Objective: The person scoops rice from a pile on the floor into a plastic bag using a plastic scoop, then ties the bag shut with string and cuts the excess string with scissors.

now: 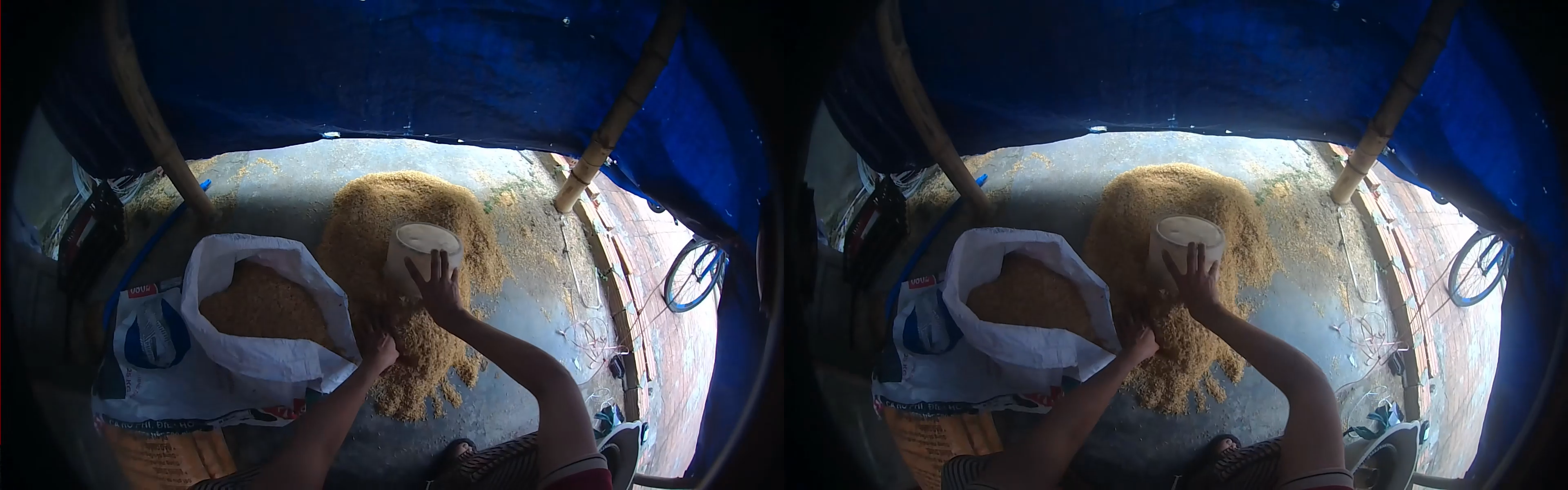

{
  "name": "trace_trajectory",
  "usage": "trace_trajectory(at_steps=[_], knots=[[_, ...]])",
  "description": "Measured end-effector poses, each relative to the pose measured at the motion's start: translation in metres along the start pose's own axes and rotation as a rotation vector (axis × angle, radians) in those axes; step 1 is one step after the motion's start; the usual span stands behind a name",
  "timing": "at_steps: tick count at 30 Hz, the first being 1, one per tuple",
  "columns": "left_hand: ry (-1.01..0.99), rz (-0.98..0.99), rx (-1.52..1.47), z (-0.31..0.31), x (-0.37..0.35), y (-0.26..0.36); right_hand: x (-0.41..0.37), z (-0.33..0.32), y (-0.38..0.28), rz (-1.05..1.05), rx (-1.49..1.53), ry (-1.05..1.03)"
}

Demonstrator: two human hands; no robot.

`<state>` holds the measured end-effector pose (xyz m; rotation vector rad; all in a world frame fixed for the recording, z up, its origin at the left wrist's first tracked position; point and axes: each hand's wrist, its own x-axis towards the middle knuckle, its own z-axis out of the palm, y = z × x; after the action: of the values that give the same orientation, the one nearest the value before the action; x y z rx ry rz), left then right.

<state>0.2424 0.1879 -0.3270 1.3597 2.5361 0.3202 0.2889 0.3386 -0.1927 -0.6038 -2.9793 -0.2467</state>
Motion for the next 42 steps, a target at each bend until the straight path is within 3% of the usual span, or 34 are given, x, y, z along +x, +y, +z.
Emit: trace_trajectory(at_steps=[2, 4, 6, 7, 11, 13, 15, 20, 23, 25, 28, 33, 36, 39, 42], knots=[[0.066, -0.027, 0.147, 0.011, -0.004, -0.002, -0.029, -0.012, 0.005, -0.053, -0.025, -0.034], [-0.191, 0.036, 0.127, -0.01, -0.005, -0.003, -0.043, -0.026, 0.013, -0.109, -0.051, -0.066], [-0.251, 0.089, 0.102, -0.005, -0.001, -0.013, -0.043, -0.036, 0.021, -0.077, 0.125, -0.012], [-0.311, 0.136, 0.071, 0.0, -0.001, -0.017, -0.039, -0.037, 0.024, -0.017, 0.136, 0.114], [-0.369, 0.168, 0.119, -0.01, 0.006, -0.019, -0.022, -0.048, 0.03, -0.098, 0.237, 0.0], [-0.724, 0.18, 0.194, -0.047, 0.008, -0.002, -0.002, -0.044, 0.027, -0.103, 0.252, 0.098], [-0.631, 0.143, 0.121, -0.02, 0.007, -0.01, 0.027, -0.044, 0.022, -0.091, 0.268, 0.234], [-0.44, 0.124, 0.094, -0.012, 0.001, -0.012, 0.134, -0.02, 0.004, -0.064, 0.245, 0.303], [-0.191, 0.135, -0.025, -0.003, 0.0, -0.016, 0.196, 0.003, -0.014, -0.017, 0.152, 0.355], [-0.153, 0.152, 0.003, -0.018, -0.003, -0.011, 0.227, 0.012, -0.025, 0.041, 0.008, 0.356], [-0.242, 0.153, 0.019, -0.034, -0.001, -0.009, 0.261, 0.034, -0.041, 0.075, 0.044, 0.395], [-0.216, 0.153, 0.078, -0.017, -0.001, -0.012, 0.261, 0.081, -0.068, -0.058, -0.073, 0.312], [-0.047, 0.164, 0.072, -0.017, -0.002, -0.009, 0.249, 0.087, -0.081, -0.097, -0.142, 0.264], [-0.265, 0.159, 0.104, -0.027, -0.001, -0.007, 0.212, 0.07, -0.083, -0.135, -0.048, 0.245], [-0.256, 0.147, 0.093, -0.025, 0.001, -0.008, 0.164, 0.064, -0.079, -0.193, -0.089, 0.231]])
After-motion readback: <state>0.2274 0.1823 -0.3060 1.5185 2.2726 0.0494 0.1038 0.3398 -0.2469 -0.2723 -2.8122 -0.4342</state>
